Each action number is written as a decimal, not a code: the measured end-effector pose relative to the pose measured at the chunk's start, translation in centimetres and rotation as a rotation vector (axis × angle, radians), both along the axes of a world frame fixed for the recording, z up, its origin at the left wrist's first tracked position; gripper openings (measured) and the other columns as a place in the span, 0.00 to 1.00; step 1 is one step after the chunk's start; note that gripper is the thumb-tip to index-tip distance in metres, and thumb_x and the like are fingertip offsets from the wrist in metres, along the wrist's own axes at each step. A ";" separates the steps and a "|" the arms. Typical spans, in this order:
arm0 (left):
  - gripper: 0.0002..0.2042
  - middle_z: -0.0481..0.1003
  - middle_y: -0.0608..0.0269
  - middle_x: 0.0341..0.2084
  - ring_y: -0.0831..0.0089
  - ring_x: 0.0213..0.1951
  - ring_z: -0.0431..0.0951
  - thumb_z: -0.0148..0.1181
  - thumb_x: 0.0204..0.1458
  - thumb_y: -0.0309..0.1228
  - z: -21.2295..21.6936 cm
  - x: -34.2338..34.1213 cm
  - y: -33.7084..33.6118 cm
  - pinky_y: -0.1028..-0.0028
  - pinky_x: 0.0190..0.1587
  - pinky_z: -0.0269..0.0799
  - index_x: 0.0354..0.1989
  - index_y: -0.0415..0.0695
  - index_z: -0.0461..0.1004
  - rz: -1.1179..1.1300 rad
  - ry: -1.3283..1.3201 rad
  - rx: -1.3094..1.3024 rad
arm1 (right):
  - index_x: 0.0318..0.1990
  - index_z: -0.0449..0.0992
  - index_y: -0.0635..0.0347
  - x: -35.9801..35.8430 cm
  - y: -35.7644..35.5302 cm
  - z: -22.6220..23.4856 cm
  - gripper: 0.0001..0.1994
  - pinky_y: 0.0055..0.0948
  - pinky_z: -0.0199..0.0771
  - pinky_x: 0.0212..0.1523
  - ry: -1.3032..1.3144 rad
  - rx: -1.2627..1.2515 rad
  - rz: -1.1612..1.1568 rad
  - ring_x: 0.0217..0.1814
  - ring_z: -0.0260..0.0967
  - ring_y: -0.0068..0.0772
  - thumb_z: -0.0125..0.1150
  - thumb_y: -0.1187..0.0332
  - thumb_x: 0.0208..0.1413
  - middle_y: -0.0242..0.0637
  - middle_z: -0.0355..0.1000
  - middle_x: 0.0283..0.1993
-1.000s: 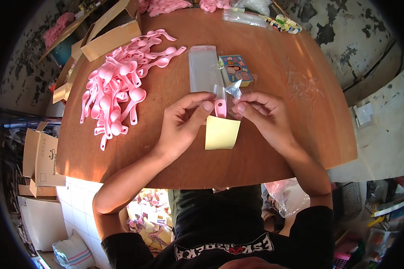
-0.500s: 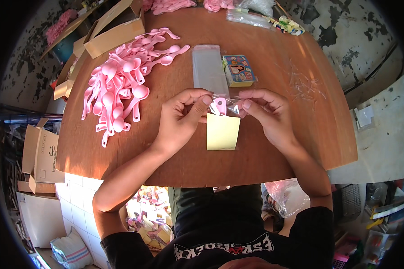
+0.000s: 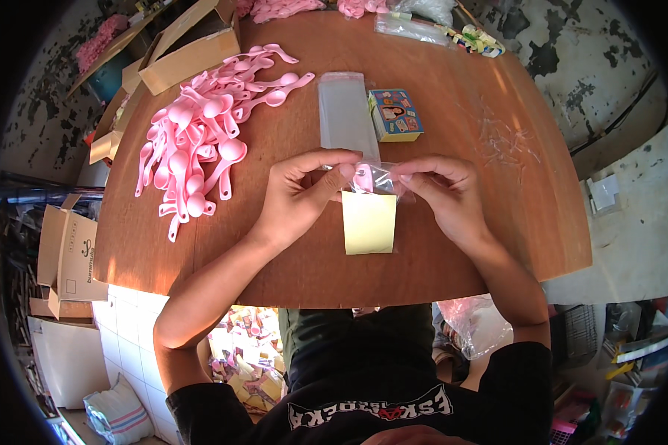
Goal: The person repeatedly picks up pink plastic spoons and places them into small clear plastic bags along with a yellow paper insert. The person seals each bag and sets it aside, continuing the process with multiple spoons and bags.
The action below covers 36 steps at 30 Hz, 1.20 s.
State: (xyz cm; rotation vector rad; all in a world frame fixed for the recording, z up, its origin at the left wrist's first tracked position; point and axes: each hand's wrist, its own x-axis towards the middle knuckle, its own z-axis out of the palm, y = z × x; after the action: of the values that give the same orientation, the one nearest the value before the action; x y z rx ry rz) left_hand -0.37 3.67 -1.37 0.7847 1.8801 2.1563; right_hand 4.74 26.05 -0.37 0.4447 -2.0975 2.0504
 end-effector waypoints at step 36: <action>0.22 0.73 0.56 0.49 0.70 0.45 0.79 0.68 0.45 0.15 0.7 -1.1 -0.9 0.74 0.48 0.80 0.51 0.35 0.72 -0.197 0.043 -0.085 | 0.50 0.73 0.64 -0.3 0.8 0.4 0.18 0.23 0.79 0.40 -0.123 0.069 0.119 0.42 0.75 0.22 0.69 0.75 0.52 0.37 0.74 0.46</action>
State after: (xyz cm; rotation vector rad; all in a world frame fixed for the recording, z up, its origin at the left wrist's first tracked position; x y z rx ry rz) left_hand -1.50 2.77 -0.71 0.9621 1.8165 1.9430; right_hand 4.49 26.83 0.02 0.4755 -2.2699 2.1266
